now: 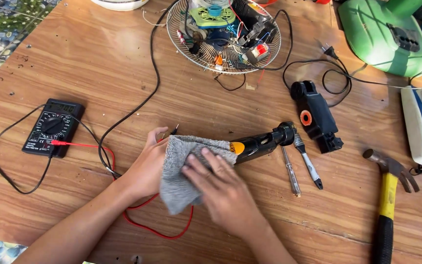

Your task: Polishing the surface of a handheld electronic device using a cloth on a workbench.

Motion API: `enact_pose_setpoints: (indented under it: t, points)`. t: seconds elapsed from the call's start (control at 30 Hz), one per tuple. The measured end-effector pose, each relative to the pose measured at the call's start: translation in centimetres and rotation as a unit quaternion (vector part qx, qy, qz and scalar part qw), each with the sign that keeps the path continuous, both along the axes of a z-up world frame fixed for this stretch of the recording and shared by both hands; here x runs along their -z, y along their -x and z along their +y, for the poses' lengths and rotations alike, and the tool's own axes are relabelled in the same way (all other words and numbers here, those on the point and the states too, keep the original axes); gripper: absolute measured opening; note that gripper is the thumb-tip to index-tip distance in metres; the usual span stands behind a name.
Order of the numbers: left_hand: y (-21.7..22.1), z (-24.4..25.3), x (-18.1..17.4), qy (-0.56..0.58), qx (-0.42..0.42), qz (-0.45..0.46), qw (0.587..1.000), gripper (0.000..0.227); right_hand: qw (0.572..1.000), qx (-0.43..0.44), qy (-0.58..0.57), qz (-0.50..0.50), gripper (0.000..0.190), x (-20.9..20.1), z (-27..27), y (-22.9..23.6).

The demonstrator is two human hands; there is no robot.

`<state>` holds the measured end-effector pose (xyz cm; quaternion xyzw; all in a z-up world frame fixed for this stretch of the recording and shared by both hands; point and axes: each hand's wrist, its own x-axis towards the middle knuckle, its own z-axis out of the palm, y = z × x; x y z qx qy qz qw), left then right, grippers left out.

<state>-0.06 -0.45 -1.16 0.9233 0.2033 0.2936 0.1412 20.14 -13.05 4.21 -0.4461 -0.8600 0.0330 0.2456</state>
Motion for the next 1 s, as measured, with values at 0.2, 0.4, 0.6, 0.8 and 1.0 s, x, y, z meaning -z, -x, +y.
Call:
enact_pose_setpoints:
  t: [0.2, 0.4, 0.6, 0.8, 1.0]
  points:
    - [-0.5, -0.5, -0.9, 0.014, -0.044, -0.012, 0.999, 0.064, 0.947, 0.304, -0.09, -0.059, 0.04, 0.9, 0.3, -2.2]
    - [0.1, -0.2, -0.8, 0.023, -0.003, -0.007, 1.0, 0.015, 1.0, -0.004, 0.008, 0.011, 0.063, 1.2, 0.1, 0.1]
    - [-0.5, -0.2, -1.7, 0.011, -0.067, 0.026, 0.997, 0.064, 0.961, 0.274, -0.04, 0.015, 0.061, 0.9, 1.1, -2.9]
    - [-0.5, 0.3, -1.0, 0.045, -0.058, 0.03, 0.997, 0.044, 0.99, 0.115, -0.07, -0.035, 0.05, 1.4, 0.4, 0.0]
    - [0.0, 0.1, -2.4, 0.079, -0.043, 0.011, 0.996, 0.052, 0.984, 0.169, -0.027, 0.044, 0.058, 3.7, 1.0, -3.0]
